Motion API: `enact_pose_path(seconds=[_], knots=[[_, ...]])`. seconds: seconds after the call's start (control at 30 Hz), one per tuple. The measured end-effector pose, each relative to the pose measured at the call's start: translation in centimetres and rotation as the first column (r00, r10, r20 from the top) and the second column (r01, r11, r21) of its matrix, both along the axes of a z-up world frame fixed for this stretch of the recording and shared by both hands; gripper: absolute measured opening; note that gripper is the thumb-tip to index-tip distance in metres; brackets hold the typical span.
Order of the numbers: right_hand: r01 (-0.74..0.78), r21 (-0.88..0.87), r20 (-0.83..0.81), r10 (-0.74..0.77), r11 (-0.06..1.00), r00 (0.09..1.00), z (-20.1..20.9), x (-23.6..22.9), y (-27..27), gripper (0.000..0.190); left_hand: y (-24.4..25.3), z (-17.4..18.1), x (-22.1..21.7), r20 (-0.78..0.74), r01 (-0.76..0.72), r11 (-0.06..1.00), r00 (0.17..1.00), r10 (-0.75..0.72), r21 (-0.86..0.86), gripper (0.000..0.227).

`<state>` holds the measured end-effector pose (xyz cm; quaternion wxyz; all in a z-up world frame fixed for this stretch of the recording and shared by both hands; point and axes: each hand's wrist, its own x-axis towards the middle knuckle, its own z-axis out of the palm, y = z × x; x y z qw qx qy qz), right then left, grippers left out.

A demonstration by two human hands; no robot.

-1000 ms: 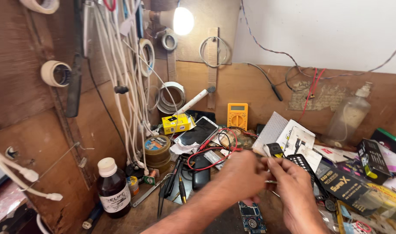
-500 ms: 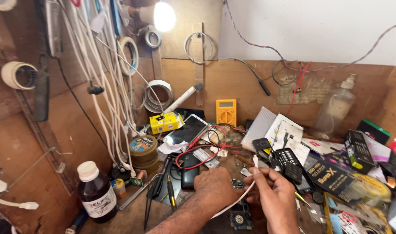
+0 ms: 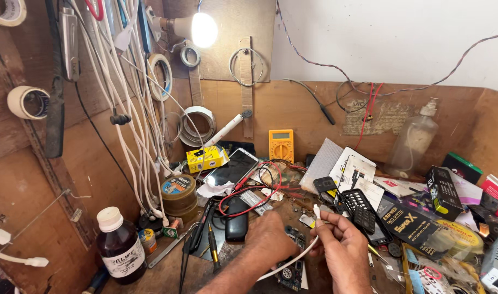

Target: The person handles a small electronic circuit board, connecting a white USB cable to its port and observing the display. They then use a multimeter with red and black probes to test various points on the board, checking electrical readings on the multimeter's screen.

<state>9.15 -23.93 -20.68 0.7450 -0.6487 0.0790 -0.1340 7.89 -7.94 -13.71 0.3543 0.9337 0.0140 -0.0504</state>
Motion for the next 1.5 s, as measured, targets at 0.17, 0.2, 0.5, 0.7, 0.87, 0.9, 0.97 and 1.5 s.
enact_pose_path(seconds=[0.17, 0.2, 0.5, 0.7, 0.87, 0.9, 0.97, 1.5], knots=[[-0.021, 0.060, -0.006, 0.022, 0.998, 1.000, -0.7, 0.6, -0.1, 0.034, 0.7, -0.6, 1.1, -0.143, -0.013, 0.999, 0.990, 0.005, -0.052, 0.052], [-0.026, 0.083, 0.000, 0.026, 0.996, 1.000, -0.8, 0.7, -0.2, 0.035, 0.6, -0.9, 1.4, -0.179, -0.022, 0.998, 0.984, 0.011, -0.062, 0.052], [-0.318, 0.522, 0.036, 0.352, 0.792, 0.935, -1.5, 1.4, -1.5, 0.034, 1.3, -3.0, 5.6, 0.140, -0.079, 0.882, 0.977, 0.161, -0.465, 0.034], [-0.181, 0.292, -0.223, 0.251, 0.939, 0.942, 0.5, -0.6, 0.3, 0.030, 4.4, 0.8, 3.9, 0.311, 0.303, 0.906, 0.927, -0.209, -0.296, 0.037], [-0.454, 0.223, -0.263, 0.502, 0.863, 0.824, 1.6, -1.9, 0.8, 0.031, 4.8, 1.1, 2.4, 0.232, 0.454, 0.849, 0.887, -0.400, -0.271, 0.049], [-0.490, 0.228, -0.266, 0.538, 0.842, 0.800, 1.6, -2.0, 0.8, 0.029, 4.8, 0.9, 2.3, 0.237, 0.460, 0.836, 0.884, -0.402, -0.299, 0.050], [-0.501, 0.271, -0.267, 0.565, 0.822, 0.781, 1.2, -1.6, 0.4, 0.025, 5.1, 0.8, 2.7, 0.177, 0.427, 0.807, 0.904, -0.389, -0.408, 0.054], [-0.275, 0.682, -0.241, 0.563, 0.678, 0.791, -2.0, 1.7, -1.8, 0.025, 3.9, -3.0, -1.4, 0.192, 0.237, 0.129, 0.938, -0.289, -0.963, 0.069]])
